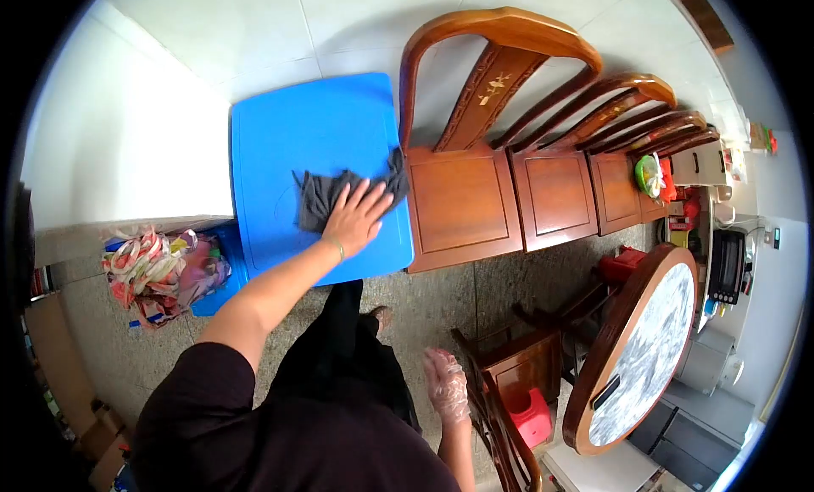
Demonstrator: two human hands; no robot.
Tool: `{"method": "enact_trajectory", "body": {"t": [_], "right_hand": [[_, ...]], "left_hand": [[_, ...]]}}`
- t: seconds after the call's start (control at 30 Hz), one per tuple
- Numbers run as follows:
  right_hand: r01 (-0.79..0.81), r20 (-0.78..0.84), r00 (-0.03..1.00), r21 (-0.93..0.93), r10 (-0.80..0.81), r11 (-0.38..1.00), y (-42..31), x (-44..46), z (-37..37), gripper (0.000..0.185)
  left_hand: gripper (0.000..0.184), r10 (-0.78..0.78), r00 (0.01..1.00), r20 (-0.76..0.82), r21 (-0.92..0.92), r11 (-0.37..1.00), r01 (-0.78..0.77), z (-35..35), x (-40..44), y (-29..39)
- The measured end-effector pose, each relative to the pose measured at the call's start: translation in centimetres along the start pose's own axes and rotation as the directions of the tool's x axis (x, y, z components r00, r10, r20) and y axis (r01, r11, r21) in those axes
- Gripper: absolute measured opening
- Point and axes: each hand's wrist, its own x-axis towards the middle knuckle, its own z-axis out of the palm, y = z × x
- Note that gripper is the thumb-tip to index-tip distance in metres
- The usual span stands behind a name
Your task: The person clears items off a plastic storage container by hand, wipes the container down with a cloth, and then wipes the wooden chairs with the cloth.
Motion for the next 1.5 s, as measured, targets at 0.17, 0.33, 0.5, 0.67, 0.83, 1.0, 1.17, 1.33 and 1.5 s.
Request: {"method": "enact_trajectory", "body": {"t": [0.17, 0.33, 0.5, 0.67, 0.83, 1.0, 1.17, 1.33, 1.5], "right_hand": [[0.031, -0.042, 0.999, 0.009, -0.030, 0.999, 1.5, -4.2, -1.2, 0.019], [0.029, -0.074, 0.997, 0.029, -0.027, 0.999, 3.8, -7.6, -1.4, 0.020], [0.047, -0.096, 0.994, 0.042, -0.043, 0.998, 4.9, -8.7, -1.1, 0.019], [0.043, -0.081, 0.996, 0.065, -0.038, 0.997, 4.3, -9.0, -1.2, 0.018], [-0.002, -0.125, 0.992, 0.013, 0.004, 1.000, 4.6, -8.9, -0.4, 0.019], [-0.036, -0.048, 0.998, 0.012, 0.036, 0.999, 2.4, -6.9, 1.2, 0.020], [-0.043, -0.054, 0.998, 0.010, 0.044, 0.999, -1.3, -4.1, 2.3, 0.020], [-0.139, -0.044, 0.989, 0.006, 0.139, 0.990, -2.0, -2.6, 4.2, 0.016], [-0.254, -0.073, 0.964, 0.051, 0.257, 0.966, -2.8, -1.2, 6.4, 0.017]], "left_hand": [[0.049, 0.142, 0.990, 0.007, -0.072, 0.987, -0.142, 1.4, -8.3, 2.9], [0.031, -0.212, 0.969, 0.128, -0.593, 0.767, 0.246, 1.0, -10.6, 3.2], [0.040, -0.230, 0.837, 0.497, -0.715, -0.655, 0.244, -5.8, -10.8, 2.9], [0.052, -0.291, 0.875, 0.387, -0.840, -0.503, 0.205, -10.7, -11.2, -3.9], [0.025, -0.694, 0.549, -0.466, -0.413, 0.719, 0.559, -6.1, -11.6, -9.7], [0.052, -0.383, 0.903, -0.192, -0.144, 0.922, 0.361, -3.8, -11.9, -2.7], [0.060, -0.414, 0.905, -0.103, -0.049, 0.910, 0.411, -1.2, -9.7, -7.5], [0.056, -0.619, 0.765, -0.181, 0.089, 0.764, 0.639, -2.6, -3.0, -16.0], [0.058, -0.808, 0.558, -0.189, 0.051, 0.559, 0.828, -3.5, 3.5, -21.5]]}}
